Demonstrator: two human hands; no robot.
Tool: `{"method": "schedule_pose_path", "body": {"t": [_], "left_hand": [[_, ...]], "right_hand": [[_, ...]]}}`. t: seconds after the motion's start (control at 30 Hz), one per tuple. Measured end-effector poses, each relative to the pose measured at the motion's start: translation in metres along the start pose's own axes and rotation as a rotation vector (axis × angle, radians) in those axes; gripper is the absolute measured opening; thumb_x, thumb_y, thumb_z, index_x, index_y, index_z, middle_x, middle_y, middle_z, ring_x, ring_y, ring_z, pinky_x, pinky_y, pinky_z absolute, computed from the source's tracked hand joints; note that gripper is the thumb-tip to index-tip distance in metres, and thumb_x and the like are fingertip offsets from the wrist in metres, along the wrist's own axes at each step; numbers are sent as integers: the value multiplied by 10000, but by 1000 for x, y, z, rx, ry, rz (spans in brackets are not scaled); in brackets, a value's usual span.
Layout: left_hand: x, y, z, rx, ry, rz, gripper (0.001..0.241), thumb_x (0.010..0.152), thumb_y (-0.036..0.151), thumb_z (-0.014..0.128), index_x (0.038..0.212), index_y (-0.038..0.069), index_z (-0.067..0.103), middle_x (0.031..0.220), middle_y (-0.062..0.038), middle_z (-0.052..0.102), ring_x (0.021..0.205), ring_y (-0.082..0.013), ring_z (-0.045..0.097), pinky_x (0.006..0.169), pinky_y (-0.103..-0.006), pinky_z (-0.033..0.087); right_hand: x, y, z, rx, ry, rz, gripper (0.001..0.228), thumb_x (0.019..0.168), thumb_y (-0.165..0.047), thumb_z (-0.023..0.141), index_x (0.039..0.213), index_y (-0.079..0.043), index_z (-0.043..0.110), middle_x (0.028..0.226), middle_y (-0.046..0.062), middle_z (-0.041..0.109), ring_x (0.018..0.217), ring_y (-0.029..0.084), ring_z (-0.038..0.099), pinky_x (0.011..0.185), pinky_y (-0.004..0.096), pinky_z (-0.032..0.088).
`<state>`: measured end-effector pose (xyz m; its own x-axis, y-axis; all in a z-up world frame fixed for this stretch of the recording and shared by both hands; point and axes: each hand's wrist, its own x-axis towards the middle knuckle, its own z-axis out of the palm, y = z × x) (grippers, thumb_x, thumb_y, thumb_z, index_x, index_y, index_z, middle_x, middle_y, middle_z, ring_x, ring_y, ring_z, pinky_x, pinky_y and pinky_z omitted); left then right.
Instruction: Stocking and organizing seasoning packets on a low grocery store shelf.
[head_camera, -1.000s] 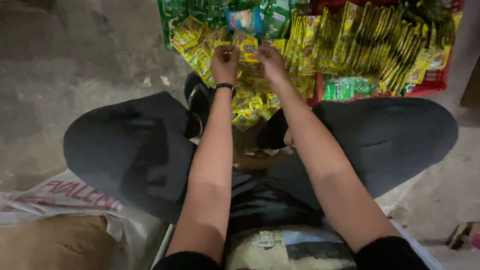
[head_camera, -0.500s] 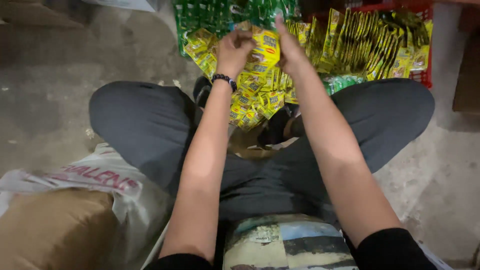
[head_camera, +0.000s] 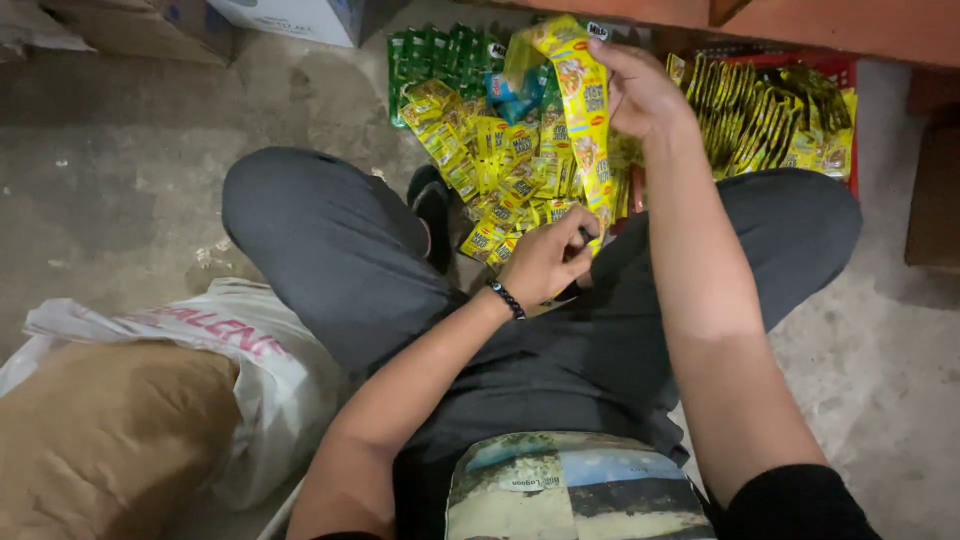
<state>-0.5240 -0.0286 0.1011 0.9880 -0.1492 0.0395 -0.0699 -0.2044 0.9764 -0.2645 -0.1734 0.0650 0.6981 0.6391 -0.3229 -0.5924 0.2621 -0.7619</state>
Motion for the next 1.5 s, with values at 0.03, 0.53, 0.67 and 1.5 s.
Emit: {"method": "schedule_pose_path", "body": {"t": [0.03,0.53,0.67,1.5], "left_hand": [[1,-1,-3,1,0,6,316,892,154,717,1169,91,577,869,-51,684,821,-237,718,730,-347,552],[134,106,-122,652,558,606,544,878,70,679,1405,91,542,1422,-230,574,1306,-404,530,1088,-462,438],[187,105,-141,613,362,788,608,871,26,651,1459,116,529,1418,-201,610,1331,-380,564,1114,-459,460],[274,52,-163,-430,405,293,288,1084,184,540,1252,-20,654,1133,-22,725,1028,-71,627,913,-258,525]], "right_hand": [[-6,-9,12,-4,-1,-5,321,1079,-239,689,1297,-5,669,1198,110,750,1044,193,737,973,352,601],[-28,-129,61,-343,-132,-147,272,1065,-147,663,1275,26,653,1130,104,749,978,175,737,873,317,613],[-26,-151,93,-146,-242,-196,338,1019,-142,678,1317,8,625,1162,98,743,1009,180,743,881,353,625],[53,-130,127,77,-29,-606,136,985,29,654,1101,-37,629,994,55,715,912,113,688,848,260,580]]}}
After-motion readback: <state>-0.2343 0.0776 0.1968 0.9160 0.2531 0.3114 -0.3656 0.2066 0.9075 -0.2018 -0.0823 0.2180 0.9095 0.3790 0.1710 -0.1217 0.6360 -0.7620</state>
